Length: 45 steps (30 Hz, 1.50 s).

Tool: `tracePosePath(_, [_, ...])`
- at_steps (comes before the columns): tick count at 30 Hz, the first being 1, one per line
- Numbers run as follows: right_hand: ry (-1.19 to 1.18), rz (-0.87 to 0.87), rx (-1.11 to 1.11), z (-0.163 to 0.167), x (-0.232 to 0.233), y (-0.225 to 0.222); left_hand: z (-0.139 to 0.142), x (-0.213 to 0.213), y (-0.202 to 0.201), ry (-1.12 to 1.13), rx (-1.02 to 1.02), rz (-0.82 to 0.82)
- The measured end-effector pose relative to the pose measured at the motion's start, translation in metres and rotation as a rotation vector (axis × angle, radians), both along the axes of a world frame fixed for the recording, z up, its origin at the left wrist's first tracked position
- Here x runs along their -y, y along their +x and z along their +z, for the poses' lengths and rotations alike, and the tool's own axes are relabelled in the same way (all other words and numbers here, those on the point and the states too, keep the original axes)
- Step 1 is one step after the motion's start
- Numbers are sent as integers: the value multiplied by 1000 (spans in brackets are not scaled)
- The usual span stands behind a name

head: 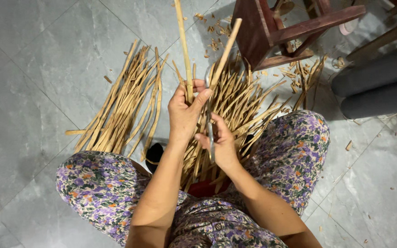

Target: The person sits on the floor and uses shears to trim and split thin wooden sticks. They handle the sticks one at a time, cutting them to length and separating them into smaller pieces, then placing the processed sticks into a pile.

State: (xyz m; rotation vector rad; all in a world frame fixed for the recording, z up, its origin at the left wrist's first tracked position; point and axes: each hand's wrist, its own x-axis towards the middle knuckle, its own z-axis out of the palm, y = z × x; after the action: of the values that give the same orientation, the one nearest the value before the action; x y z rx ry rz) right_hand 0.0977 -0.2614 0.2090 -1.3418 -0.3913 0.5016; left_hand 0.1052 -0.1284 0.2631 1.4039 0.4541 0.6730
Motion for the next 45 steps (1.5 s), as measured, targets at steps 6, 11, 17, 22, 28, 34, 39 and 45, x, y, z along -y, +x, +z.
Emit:
tracePosePath(6, [-17, 103, -69, -11, 1, -7, -8, -7, -3, -67, 0, 67])
tracePosePath(11, [-41, 141, -17, -12, 3, -10, -1, -14, -12, -343, -55, 26])
tracePosePath(17, [-124, 185, 16, -9, 5, -14, 1, -24, -14, -340, -7, -35])
tracePosePath(22, [-162, 179, 32, -4, 5, -13, -6, -29, -16, -316, 77, 37])
tracePosePath(28, [-177, 178, 135, 4, 7, -8, -3, -29, -18, -391, 104, 138])
tracePosePath(34, [-208, 171, 204, 13, 8, -11, 3, -37, -23, -250, 149, 243])
tracePosePath(39, [-278, 176, 287, 14, 10, -9, 1, -38, -20, -309, 187, 344])
tracePosePath(45, [-152, 123, 323, 4, 11, -4, 5, -49, -30, -226, 231, 407])
